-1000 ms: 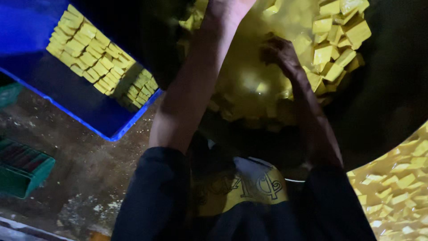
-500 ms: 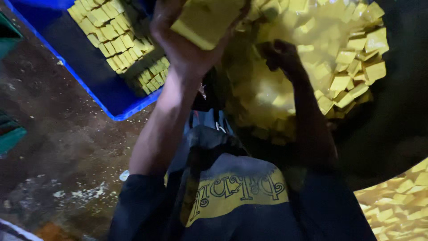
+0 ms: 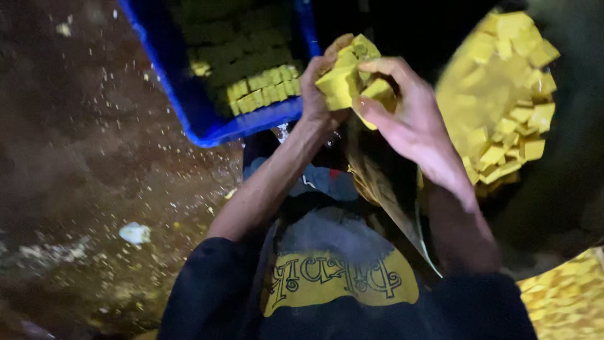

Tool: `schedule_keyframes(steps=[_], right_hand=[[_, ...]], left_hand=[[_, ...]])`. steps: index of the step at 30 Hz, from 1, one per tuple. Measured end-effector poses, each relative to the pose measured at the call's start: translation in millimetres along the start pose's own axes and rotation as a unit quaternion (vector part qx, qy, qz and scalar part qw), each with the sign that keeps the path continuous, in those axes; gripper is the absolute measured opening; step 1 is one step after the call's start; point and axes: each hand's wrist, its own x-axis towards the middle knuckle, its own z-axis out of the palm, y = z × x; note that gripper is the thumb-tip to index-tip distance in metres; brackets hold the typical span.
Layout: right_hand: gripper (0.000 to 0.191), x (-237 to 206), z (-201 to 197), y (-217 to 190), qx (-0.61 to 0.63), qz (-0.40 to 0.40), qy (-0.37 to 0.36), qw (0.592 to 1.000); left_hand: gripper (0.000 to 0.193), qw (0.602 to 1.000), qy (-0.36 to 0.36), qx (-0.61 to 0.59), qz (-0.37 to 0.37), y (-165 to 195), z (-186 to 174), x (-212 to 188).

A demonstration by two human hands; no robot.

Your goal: The person washes yellow rectangular blocks in a large water-filled basin, rubbing and turning them by hand in the water, then places the washed blocks one at a time into a blue plastic crate. They briefly stir blocks in a metal tray of water before returning to the basin.

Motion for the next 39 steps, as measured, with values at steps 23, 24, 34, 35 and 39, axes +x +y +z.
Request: schedule_keyframes(steps=[23, 24, 34, 35, 39], right_hand=[[0.072, 181.9, 398.5, 124.4, -0.170, 0.237, -0.316, 0.903], [0.070, 181.9, 390.1, 129.3, -0.093, 0.264, -0.309, 0.909], [0.057, 4.6, 150.4, 59.3, 0.352, 0.155, -0.020, 0.923], [0.052, -40.1, 113.2, 50.3, 0.314, 0.046, 0.029, 0.948], [0.032, -196.4, -13.3, 63.8, 0.253, -0.031, 0.349, 0.902]], left_hand=[[0.074, 0.840, 0.285, 0.409, 0.214, 220.7, -194.0, -93.0], [0.073, 0.837, 0.289, 0.418, 0.204, 222.7, -194.3, -91.2], [0.053, 0.903, 0.109, 0.396, 0.129, 99.5, -48.0, -60.8], [0.046, 0.883, 0.054, 0.443, 0.147, 71.1, -25.0, -59.2], [0.030, 0.792, -0.247, 0.525, 0.191, -63.6, 44.4, -39.0]])
